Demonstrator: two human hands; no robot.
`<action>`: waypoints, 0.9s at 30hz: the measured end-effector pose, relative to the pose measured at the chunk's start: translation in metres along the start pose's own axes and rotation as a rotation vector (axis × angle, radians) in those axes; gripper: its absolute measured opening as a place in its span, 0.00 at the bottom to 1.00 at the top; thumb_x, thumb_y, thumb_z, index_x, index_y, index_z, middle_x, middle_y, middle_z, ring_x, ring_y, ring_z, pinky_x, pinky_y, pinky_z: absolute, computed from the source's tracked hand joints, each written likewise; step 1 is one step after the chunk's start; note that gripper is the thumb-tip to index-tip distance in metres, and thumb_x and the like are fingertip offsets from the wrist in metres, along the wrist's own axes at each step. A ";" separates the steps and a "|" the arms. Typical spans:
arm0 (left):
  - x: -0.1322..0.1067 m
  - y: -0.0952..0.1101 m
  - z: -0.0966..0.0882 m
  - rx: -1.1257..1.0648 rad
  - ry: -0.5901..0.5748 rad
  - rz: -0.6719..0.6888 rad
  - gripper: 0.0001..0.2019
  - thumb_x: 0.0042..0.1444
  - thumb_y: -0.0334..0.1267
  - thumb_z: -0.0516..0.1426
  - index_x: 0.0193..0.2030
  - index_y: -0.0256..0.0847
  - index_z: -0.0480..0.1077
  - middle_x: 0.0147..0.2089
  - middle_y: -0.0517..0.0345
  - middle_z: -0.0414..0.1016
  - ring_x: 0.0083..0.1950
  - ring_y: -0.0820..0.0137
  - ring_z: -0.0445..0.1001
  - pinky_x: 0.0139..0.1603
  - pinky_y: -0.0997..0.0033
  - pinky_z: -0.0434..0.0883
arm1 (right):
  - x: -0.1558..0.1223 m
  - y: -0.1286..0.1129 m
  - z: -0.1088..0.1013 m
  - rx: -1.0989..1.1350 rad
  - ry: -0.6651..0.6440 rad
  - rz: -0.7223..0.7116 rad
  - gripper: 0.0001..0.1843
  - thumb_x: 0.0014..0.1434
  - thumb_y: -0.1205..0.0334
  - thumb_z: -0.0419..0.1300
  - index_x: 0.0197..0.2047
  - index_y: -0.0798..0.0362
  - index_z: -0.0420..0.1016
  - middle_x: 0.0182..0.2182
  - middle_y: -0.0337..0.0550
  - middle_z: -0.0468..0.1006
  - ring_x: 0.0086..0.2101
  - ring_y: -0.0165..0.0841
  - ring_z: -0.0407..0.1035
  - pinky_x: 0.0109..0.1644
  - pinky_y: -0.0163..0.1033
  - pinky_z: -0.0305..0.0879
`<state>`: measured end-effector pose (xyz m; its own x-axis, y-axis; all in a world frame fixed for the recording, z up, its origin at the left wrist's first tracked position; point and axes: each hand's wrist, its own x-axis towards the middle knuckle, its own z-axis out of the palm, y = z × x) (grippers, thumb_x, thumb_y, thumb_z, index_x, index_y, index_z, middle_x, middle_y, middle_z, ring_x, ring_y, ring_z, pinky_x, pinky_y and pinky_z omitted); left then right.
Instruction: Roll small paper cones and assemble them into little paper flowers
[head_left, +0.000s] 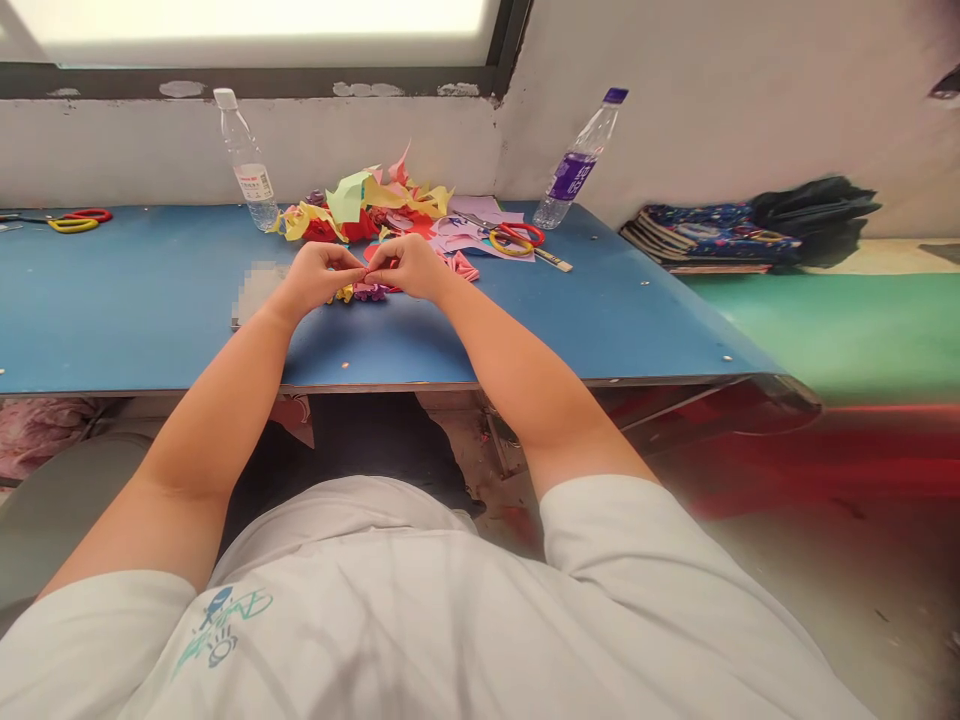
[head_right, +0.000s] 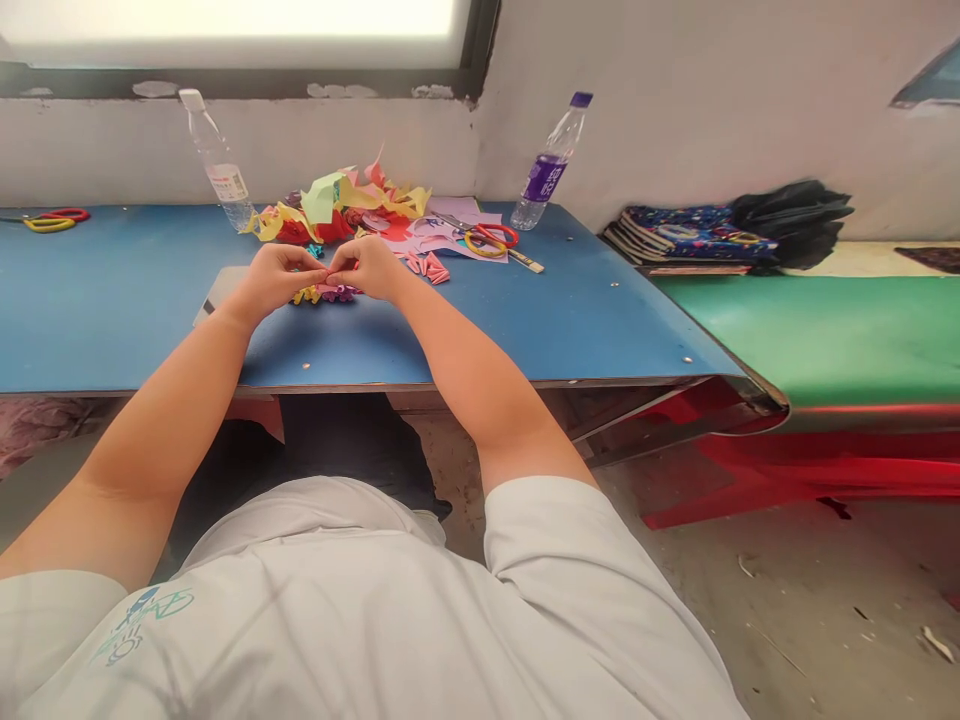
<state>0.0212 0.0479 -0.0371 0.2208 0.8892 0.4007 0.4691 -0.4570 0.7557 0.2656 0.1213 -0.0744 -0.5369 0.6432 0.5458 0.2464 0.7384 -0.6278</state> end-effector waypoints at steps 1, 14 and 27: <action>0.000 0.000 0.000 0.005 0.002 0.010 0.08 0.58 0.40 0.81 0.38 0.43 0.90 0.39 0.51 0.89 0.42 0.62 0.81 0.49 0.60 0.80 | 0.001 0.003 0.000 0.021 0.006 0.007 0.25 0.65 0.37 0.85 0.40 0.52 0.91 0.36 0.45 0.89 0.38 0.38 0.75 0.45 0.45 0.71; -0.003 0.005 -0.006 0.003 0.030 0.017 0.15 0.56 0.51 0.83 0.36 0.45 0.89 0.39 0.50 0.90 0.43 0.59 0.83 0.48 0.58 0.83 | 0.002 -0.013 -0.002 0.151 -0.028 0.121 0.18 0.70 0.48 0.85 0.43 0.53 0.92 0.35 0.41 0.88 0.37 0.33 0.72 0.42 0.42 0.67; 0.001 0.009 -0.004 -0.043 0.206 0.037 0.08 0.62 0.41 0.76 0.37 0.46 0.84 0.42 0.52 0.90 0.48 0.59 0.86 0.55 0.59 0.84 | 0.027 -0.037 0.005 -0.081 0.081 0.122 0.10 0.74 0.57 0.81 0.43 0.51 0.90 0.42 0.48 0.93 0.44 0.43 0.83 0.55 0.50 0.82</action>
<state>0.0224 0.0452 -0.0280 0.0557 0.8507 0.5227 0.4261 -0.4937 0.7581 0.2382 0.1107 -0.0391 -0.4328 0.7412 0.5131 0.3718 0.6653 -0.6474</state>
